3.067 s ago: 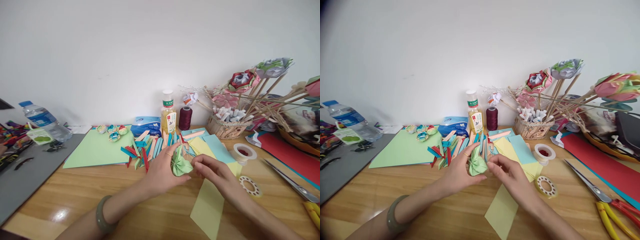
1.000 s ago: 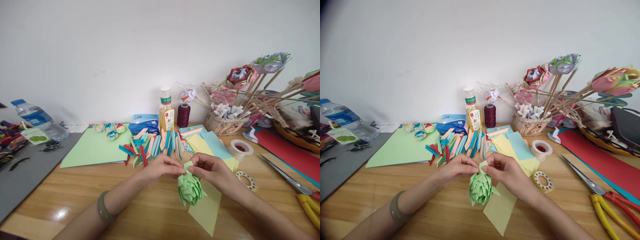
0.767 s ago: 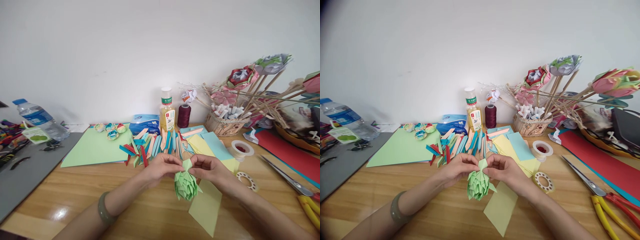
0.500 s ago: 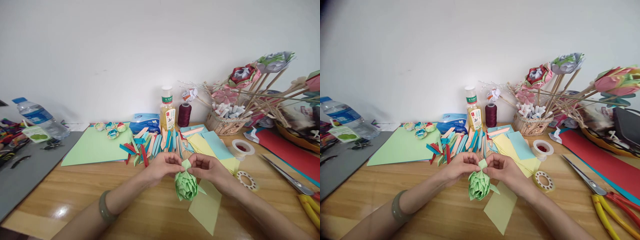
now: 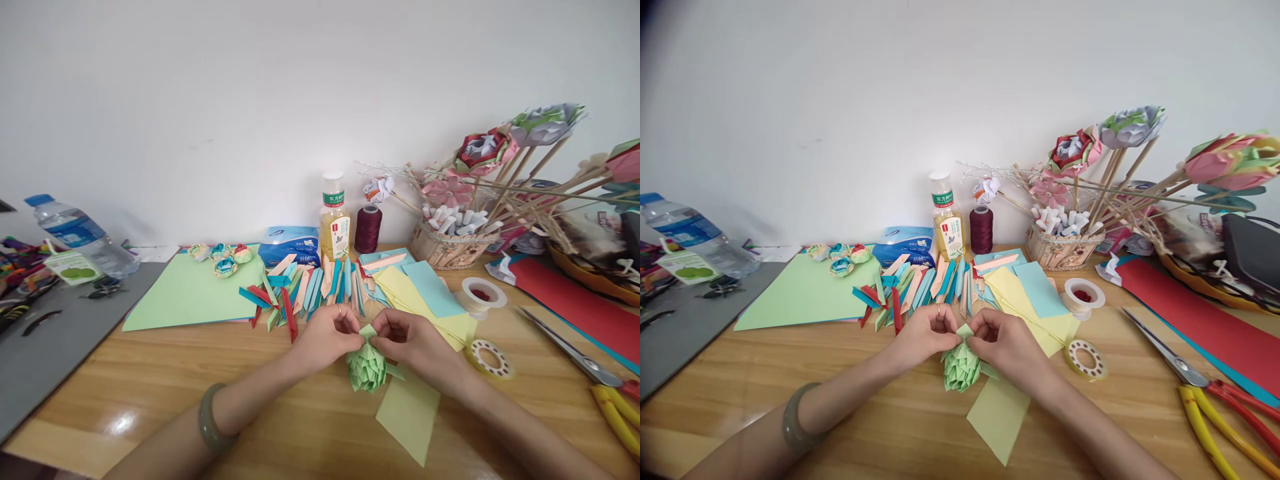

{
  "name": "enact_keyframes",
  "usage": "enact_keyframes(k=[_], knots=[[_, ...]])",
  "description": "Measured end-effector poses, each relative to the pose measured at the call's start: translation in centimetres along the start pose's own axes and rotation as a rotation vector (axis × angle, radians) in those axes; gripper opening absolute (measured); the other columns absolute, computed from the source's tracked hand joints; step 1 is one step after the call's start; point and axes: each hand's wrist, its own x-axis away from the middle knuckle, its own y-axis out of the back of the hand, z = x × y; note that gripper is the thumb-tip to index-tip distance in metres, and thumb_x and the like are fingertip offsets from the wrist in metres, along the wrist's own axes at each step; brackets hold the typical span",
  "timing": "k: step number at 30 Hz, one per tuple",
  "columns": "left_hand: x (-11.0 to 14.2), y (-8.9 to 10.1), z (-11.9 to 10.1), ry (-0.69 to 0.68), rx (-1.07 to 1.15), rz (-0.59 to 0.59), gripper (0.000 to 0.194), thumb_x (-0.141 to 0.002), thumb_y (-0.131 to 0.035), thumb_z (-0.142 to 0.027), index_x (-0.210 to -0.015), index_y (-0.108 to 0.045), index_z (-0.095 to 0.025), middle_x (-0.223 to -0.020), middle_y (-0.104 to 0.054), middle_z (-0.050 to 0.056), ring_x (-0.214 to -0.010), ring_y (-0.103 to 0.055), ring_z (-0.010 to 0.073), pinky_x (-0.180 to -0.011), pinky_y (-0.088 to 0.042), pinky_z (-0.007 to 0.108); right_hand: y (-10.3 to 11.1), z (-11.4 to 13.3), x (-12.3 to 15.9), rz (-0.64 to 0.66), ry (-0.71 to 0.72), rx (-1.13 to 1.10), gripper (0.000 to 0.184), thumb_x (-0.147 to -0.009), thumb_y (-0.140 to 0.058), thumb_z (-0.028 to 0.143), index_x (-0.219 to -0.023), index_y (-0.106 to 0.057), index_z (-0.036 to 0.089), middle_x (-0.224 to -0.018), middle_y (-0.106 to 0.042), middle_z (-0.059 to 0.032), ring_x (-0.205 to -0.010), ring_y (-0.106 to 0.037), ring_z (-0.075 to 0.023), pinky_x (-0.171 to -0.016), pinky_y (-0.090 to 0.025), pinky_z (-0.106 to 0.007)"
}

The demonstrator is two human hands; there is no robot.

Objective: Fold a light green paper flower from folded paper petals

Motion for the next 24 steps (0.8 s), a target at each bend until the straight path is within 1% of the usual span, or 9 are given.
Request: enact_keyframes(k=[3,8,13,15,17,18,20,22,24], knots=[[0.1,0.1,0.0,-0.007,-0.051,0.002,0.011,-0.057,-0.059,-0.009,-0.061,-0.051,-0.016,-0.058,-0.049,-0.004,-0.053,-0.044,0.0076,-0.050,-0.034,0.020,0.0,-0.1,0.0,-0.015,0.047,0.072,0.009,-0.072,-0.057,0.021,-0.066,-0.051,0.018,-0.058,-0.050,0.0033,-0.054,-0.046,-0.0108,-0.049,-0.036,-0.022],[0.4,0.0,-0.1,-0.026,-0.135,-0.017,0.009,-0.058,-0.057,-0.009,-0.061,-0.051,-0.016,-0.057,-0.049,-0.005,-0.053,-0.044,0.0081,-0.048,-0.033,0.019,0.0,-0.2,0.1,0.031,0.104,0.095,0.009,-0.076,-0.056,0.024,-0.070,-0.051,0.019,-0.059,-0.052,0.0029,-0.053,-0.049,-0.0111,-0.049,-0.039,-0.022],[0.7,0.0,0.1,-0.026,-0.203,-0.063,0.008,-0.059,-0.058,-0.010,-0.061,-0.053,-0.017,-0.056,-0.051,-0.004,-0.054,-0.046,0.0093,-0.048,-0.033,0.020,-0.1,-0.1,0.6,-0.013,0.190,0.326,0.011,-0.080,-0.052,0.024,-0.070,-0.053,0.020,-0.060,-0.056,0.0018,-0.053,-0.054,-0.0130,-0.049,-0.043,-0.023],[0.6,0.1,-0.2,-0.029,-0.215,-0.071,0.008,-0.061,-0.060,-0.014,-0.061,-0.053,-0.017,-0.059,-0.052,-0.004,-0.055,-0.047,0.0092,-0.048,-0.034,0.020,0.1,-0.1,0.8,-0.049,0.270,0.420,0.012,-0.082,-0.050,0.022,-0.071,-0.054,0.020,-0.063,-0.059,0.0009,-0.055,-0.055,-0.0138,-0.051,-0.043,-0.024],[0.4,0.4,-0.7,-0.016,-0.154,-0.053,0.014,-0.068,-0.061,-0.026,-0.063,-0.052,-0.017,-0.064,-0.055,-0.003,-0.054,-0.049,0.0090,-0.050,-0.037,0.021,0.4,-0.3,0.9,-0.118,0.402,0.494,0.011,-0.084,-0.047,0.019,-0.075,-0.055,0.020,-0.068,-0.062,-0.0006,-0.060,-0.057,-0.0145,-0.055,-0.044,-0.024],[0.4,0.5,-1.0,-0.004,-0.094,-0.028,0.020,-0.072,-0.059,-0.035,-0.066,-0.052,-0.017,-0.068,-0.057,-0.002,-0.054,-0.050,0.0092,-0.051,-0.039,0.022,0.7,-0.4,0.8,-0.160,0.478,0.525,0.011,-0.084,-0.046,0.018,-0.077,-0.055,0.020,-0.070,-0.063,-0.0014,-0.061,-0.057,-0.0148,-0.057,-0.044,-0.025],[0.3,0.8,-1.6,0.036,0.068,0.051,0.034,-0.075,-0.053,-0.050,-0.079,-0.056,-0.017,-0.084,-0.061,0.003,-0.065,-0.057,0.0123,-0.059,-0.044,0.024,1.1,-0.7,0.7,-0.244,0.631,0.572,0.013,-0.085,-0.044,0.014,-0.080,-0.054,0.020,-0.072,-0.062,-0.0023,-0.064,-0.058,-0.0151,-0.058,-0.044,-0.025],[0.3,1.0,-1.8,0.030,0.167,0.200,0.045,-0.069,-0.061,-0.054,-0.096,-0.057,-0.018,-0.102,-0.061,0.007,-0.089,-0.058,0.0183,-0.074,-0.045,0.029,1.3,-1.0,0.6,-0.306,0.749,0.601,0.015,-0.084,-0.043,0.009,-0.081,-0.052,0.021,-0.072,-0.062,-0.0024,-0.065,-0.058,-0.0151,-0.058,-0.044,-0.025],[0.3,1.1,-1.6,0.033,0.216,0.373,0.059,-0.061,-0.070,-0.050,-0.110,-0.053,-0.021,-0.113,-0.058,0.008,-0.106,-0.053,0.0231,-0.085,-0.041,0.033,1.3,-1.1,0.6,-0.329,0.821,0.595,0.017,-0.083,-0.045,0.006,-0.080,-0.051,0.022,-0.074,-0.062,-0.0022,-0.070,-0.060,-0.0152,-0.060,-0.045,-0.025]])
